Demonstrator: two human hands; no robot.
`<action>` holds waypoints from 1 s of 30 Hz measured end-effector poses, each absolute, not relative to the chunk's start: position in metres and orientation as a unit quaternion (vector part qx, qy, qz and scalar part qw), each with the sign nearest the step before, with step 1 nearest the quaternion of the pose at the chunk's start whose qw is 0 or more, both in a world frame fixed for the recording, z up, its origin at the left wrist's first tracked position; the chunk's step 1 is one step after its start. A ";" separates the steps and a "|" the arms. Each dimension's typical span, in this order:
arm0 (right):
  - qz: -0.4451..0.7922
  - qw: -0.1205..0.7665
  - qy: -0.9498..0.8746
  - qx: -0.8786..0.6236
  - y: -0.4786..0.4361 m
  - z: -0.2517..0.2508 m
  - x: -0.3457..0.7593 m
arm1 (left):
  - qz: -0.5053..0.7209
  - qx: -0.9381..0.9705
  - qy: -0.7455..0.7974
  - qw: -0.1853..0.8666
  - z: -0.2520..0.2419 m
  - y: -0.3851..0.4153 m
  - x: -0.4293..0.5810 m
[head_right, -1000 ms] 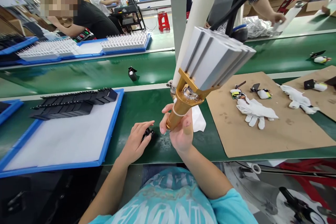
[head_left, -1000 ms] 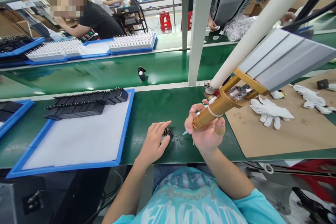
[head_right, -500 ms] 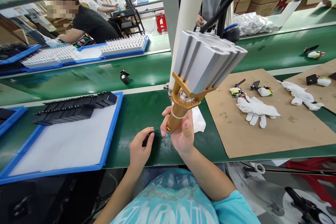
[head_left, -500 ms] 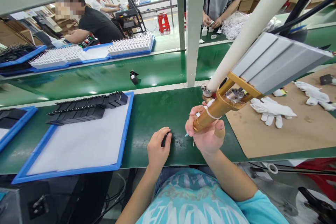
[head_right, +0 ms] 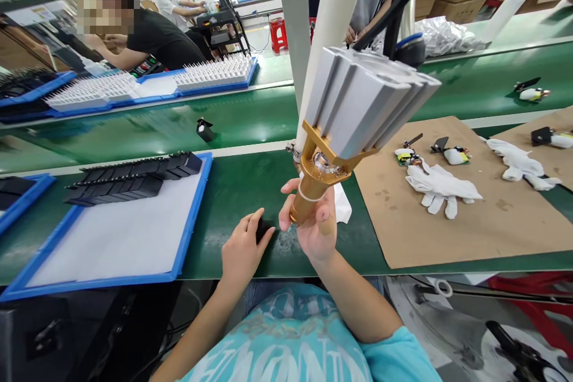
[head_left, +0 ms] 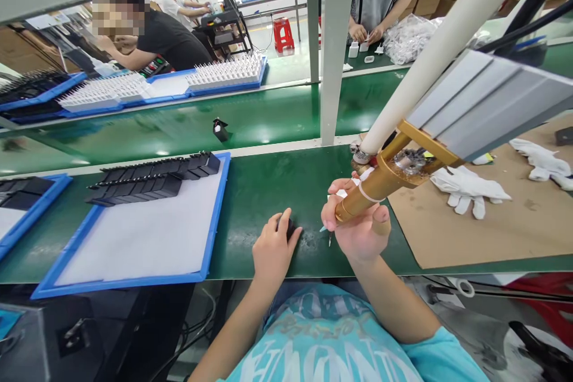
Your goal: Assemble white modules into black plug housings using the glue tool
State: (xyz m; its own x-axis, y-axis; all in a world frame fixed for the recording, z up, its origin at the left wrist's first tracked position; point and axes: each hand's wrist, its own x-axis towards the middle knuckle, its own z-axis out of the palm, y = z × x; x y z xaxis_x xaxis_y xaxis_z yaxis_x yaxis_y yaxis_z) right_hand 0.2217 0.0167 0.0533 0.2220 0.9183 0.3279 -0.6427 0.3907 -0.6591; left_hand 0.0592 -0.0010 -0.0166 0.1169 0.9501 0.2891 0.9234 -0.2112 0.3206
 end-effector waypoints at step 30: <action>0.476 0.766 -0.357 -0.246 0.025 0.048 0.242 | 0.539 0.351 0.220 0.733 0.012 0.002 0.028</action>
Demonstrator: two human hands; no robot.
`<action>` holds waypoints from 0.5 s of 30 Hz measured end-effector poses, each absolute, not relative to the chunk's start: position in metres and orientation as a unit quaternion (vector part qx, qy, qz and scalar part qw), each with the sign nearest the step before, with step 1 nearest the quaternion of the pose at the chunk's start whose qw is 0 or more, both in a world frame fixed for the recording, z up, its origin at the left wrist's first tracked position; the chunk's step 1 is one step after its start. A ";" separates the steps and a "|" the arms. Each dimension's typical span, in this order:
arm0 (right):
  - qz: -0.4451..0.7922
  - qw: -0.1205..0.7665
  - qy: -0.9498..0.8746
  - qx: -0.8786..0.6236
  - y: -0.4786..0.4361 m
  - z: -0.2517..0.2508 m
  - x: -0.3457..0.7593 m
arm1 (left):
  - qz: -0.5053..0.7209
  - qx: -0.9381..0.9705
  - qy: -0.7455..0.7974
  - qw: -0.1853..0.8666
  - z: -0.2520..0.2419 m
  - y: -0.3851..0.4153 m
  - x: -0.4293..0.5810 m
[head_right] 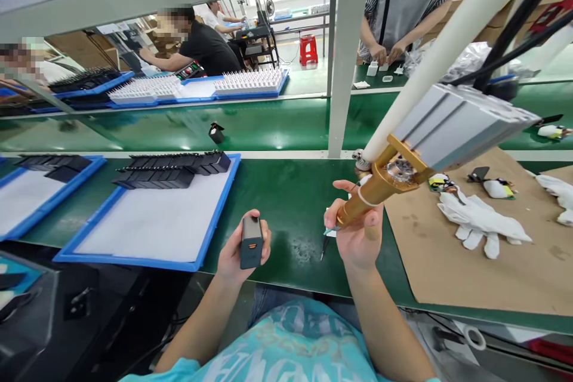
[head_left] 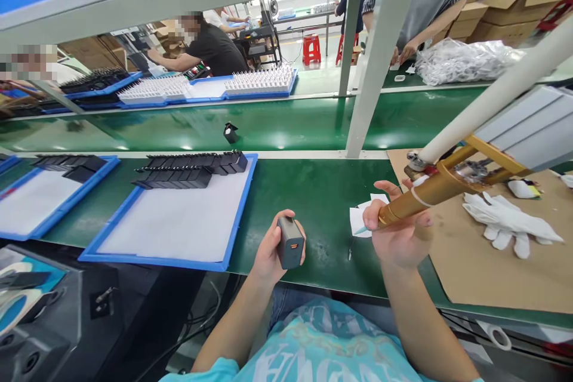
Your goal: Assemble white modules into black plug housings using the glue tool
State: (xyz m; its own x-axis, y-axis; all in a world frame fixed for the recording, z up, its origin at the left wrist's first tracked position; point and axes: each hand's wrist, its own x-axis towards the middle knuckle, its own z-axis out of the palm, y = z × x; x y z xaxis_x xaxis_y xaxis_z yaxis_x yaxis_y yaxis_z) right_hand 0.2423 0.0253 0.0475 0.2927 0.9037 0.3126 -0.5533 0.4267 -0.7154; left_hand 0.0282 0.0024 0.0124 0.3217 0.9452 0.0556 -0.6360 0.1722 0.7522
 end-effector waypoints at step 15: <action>0.478 0.772 -0.316 -0.275 0.031 0.043 0.246 | 0.195 0.662 0.717 -0.100 0.015 0.115 -0.170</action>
